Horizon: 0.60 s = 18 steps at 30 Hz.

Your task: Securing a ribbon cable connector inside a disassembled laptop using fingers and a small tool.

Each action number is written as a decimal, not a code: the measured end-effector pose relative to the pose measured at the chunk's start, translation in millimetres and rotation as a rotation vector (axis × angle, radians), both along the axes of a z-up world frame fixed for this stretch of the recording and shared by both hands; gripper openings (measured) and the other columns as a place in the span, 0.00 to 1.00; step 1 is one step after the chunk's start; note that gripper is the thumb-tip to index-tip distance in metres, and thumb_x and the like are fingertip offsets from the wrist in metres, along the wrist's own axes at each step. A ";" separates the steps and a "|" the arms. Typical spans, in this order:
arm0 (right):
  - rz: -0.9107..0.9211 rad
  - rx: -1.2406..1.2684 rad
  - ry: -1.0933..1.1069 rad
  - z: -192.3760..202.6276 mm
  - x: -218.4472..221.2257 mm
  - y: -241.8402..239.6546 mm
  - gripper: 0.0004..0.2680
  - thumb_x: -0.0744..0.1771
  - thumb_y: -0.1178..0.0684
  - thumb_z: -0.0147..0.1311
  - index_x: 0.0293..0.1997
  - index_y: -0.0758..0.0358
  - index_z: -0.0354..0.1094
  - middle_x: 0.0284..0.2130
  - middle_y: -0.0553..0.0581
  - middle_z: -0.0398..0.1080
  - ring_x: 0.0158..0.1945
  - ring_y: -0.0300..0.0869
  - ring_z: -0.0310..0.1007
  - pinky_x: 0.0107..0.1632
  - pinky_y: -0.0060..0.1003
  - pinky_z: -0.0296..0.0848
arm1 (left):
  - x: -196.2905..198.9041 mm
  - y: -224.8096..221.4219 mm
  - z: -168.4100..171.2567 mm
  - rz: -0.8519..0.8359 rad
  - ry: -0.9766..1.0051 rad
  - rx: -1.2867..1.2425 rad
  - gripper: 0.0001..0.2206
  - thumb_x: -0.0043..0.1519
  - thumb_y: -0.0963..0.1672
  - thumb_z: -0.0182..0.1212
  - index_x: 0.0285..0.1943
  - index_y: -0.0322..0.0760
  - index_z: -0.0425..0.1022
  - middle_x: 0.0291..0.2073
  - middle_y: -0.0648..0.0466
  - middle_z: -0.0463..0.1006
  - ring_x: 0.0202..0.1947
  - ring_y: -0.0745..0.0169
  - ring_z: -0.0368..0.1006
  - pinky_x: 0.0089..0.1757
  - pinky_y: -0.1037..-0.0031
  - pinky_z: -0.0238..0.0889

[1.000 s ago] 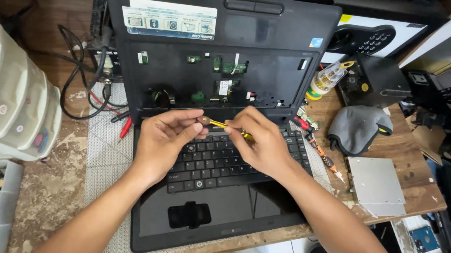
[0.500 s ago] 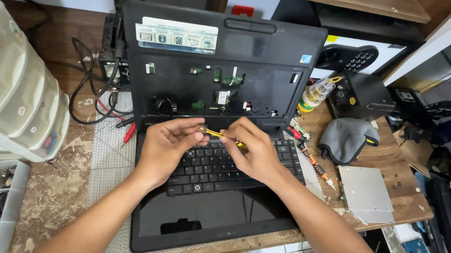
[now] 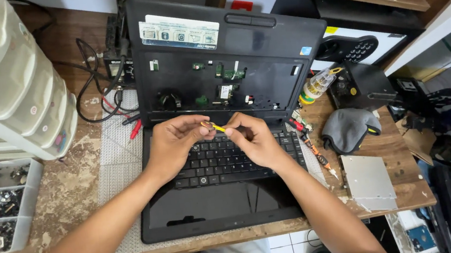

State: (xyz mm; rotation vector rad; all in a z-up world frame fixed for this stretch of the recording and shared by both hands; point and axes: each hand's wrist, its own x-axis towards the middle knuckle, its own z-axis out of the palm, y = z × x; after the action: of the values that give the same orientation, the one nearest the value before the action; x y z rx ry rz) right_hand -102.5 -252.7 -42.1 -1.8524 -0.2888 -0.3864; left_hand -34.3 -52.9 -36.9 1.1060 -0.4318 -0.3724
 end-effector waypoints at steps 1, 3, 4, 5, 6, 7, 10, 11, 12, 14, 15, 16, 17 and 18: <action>-0.007 0.000 -0.002 -1.9 -0.3 -0.8 0.04 0.68 0.63 0.53 0.35 0.67 0.73 0.25 0.57 0.71 0.19 0.31 0.61 0.22 0.26 0.65 | 2.1 0.4 -1.2 -0.007 -0.002 0.000 0.13 0.57 0.37 0.69 0.50 0.22 0.80 0.35 0.38 0.85 0.34 0.55 0.83 0.41 0.67 0.80; 0.018 0.055 0.036 -5.8 0.2 -1.6 0.05 0.69 0.64 0.51 0.35 0.67 0.72 0.25 0.56 0.71 0.17 0.30 0.64 0.20 0.25 0.65 | 6.2 2.5 -4.0 0.031 -0.044 -0.012 0.13 0.57 0.37 0.69 0.50 0.22 0.80 0.35 0.37 0.84 0.35 0.51 0.83 0.42 0.64 0.80; 0.016 0.055 0.035 -5.5 0.5 -2.7 0.05 0.69 0.64 0.51 0.35 0.67 0.72 0.25 0.56 0.71 0.17 0.30 0.64 0.20 0.25 0.65 | 5.7 2.1 -3.7 0.029 -0.045 -0.012 0.13 0.57 0.37 0.69 0.50 0.22 0.80 0.35 0.37 0.84 0.35 0.51 0.83 0.42 0.64 0.80; 0.022 0.066 0.045 -5.4 1.4 -3.1 0.04 0.69 0.64 0.52 0.36 0.68 0.73 0.25 0.56 0.70 0.16 0.30 0.63 0.19 0.25 0.64 | 5.1 2.5 -3.6 0.029 -0.039 -0.016 0.12 0.58 0.37 0.69 0.50 0.23 0.80 0.35 0.37 0.84 0.35 0.52 0.83 0.42 0.64 0.80; 0.028 0.077 0.054 -5.5 2.2 -3.4 0.04 0.68 0.64 0.52 0.36 0.69 0.73 0.25 0.56 0.70 0.16 0.29 0.62 0.18 0.24 0.63 | 4.5 3.0 -3.6 0.028 -0.033 -0.020 0.12 0.58 0.37 0.69 0.50 0.23 0.80 0.35 0.38 0.85 0.35 0.53 0.83 0.42 0.65 0.80; 0.029 0.076 0.054 -3.9 2.5 -2.6 0.04 0.68 0.64 0.52 0.36 0.69 0.73 0.25 0.56 0.70 0.16 0.29 0.62 0.18 0.24 0.63 | 3.7 3.1 -3.6 0.029 -0.034 -0.021 0.12 0.58 0.37 0.69 0.50 0.23 0.80 0.35 0.38 0.85 0.35 0.53 0.83 0.42 0.65 0.80; -0.027 -0.009 0.007 4.5 2.7 0.2 0.04 0.68 0.63 0.53 0.35 0.68 0.74 0.24 0.57 0.70 0.17 0.31 0.64 0.18 0.26 0.63 | 2.6 1.7 -0.3 -0.003 -0.068 -0.003 0.12 0.58 0.37 0.69 0.50 0.22 0.80 0.35 0.36 0.85 0.35 0.54 0.83 0.41 0.64 0.80; -0.089 -0.134 -0.078 9.1 1.8 3.0 0.03 0.68 0.63 0.54 0.36 0.68 0.74 0.25 0.58 0.70 0.20 0.36 0.67 0.21 0.29 0.65 | 2.2 1.8 2.8 0.020 -0.053 0.002 0.12 0.58 0.37 0.68 0.50 0.23 0.80 0.36 0.37 0.85 0.35 0.55 0.83 0.42 0.65 0.80; -0.150 -0.261 -0.163 13.7 0.9 5.7 0.03 0.68 0.63 0.55 0.37 0.68 0.74 0.26 0.59 0.70 0.22 0.41 0.70 0.24 0.32 0.67 | 1.8 2.0 6.0 0.043 -0.038 0.008 0.12 0.58 0.36 0.68 0.51 0.23 0.80 0.37 0.38 0.84 0.36 0.55 0.82 0.42 0.66 0.80; -0.191 -0.339 -0.188 18.4 -2.1 11.4 0.02 0.68 0.62 0.56 0.38 0.68 0.74 0.27 0.59 0.70 0.24 0.44 0.71 0.26 0.34 0.69 | 2.6 0.9 6.3 0.064 -0.028 0.001 0.12 0.58 0.36 0.68 0.51 0.22 0.79 0.37 0.37 0.84 0.35 0.54 0.83 0.42 0.65 0.80; -0.234 -0.418 -0.214 20.9 -3.6 14.4 0.02 0.68 0.62 0.56 0.38 0.68 0.74 0.28 0.60 0.70 0.26 0.47 0.72 0.29 0.35 0.70 | 3.0 0.5 6.6 0.083 -0.019 -0.007 0.12 0.59 0.36 0.67 0.50 0.21 0.79 0.36 0.36 0.84 0.35 0.52 0.83 0.42 0.64 0.80; -0.233 -0.417 -0.214 23.1 -5.5 14.5 0.02 0.68 0.62 0.56 0.38 0.68 0.74 0.28 0.60 0.70 0.26 0.47 0.72 0.29 0.35 0.70 | 5.9 -0.1 1.6 0.084 -0.019 -0.006 0.12 0.59 0.36 0.67 0.50 0.21 0.79 0.36 0.36 0.84 0.35 0.52 0.83 0.42 0.64 0.80; -0.284 -0.512 -0.209 25.5 -7.6 14.2 0.02 0.68 0.60 0.57 0.39 0.67 0.74 0.28 0.60 0.70 0.26 0.50 0.72 0.29 0.38 0.71 | 8.8 -1.2 -3.3 0.106 0.006 -0.011 0.11 0.59 0.35 0.66 0.50 0.20 0.79 0.37 0.35 0.84 0.35 0.52 0.83 0.42 0.64 0.80; -0.335 -0.607 -0.203 28.0 -9.8 13.9 0.03 0.68 0.59 0.57 0.39 0.66 0.74 0.28 0.60 0.70 0.26 0.53 0.73 0.29 0.41 0.72 | 11.6 -2.3 -8.2 0.129 0.031 -0.016 0.11 0.58 0.34 0.66 0.49 0.20 0.78 0.37 0.35 0.83 0.35 0.52 0.83 0.42 0.64 0.80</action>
State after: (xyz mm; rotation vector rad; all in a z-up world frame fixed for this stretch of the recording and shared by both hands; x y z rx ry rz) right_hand -112.3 -238.8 -14.1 -2.4720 -0.2487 -0.7854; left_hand -22.6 -55.3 -45.1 1.1052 -0.3339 -0.2716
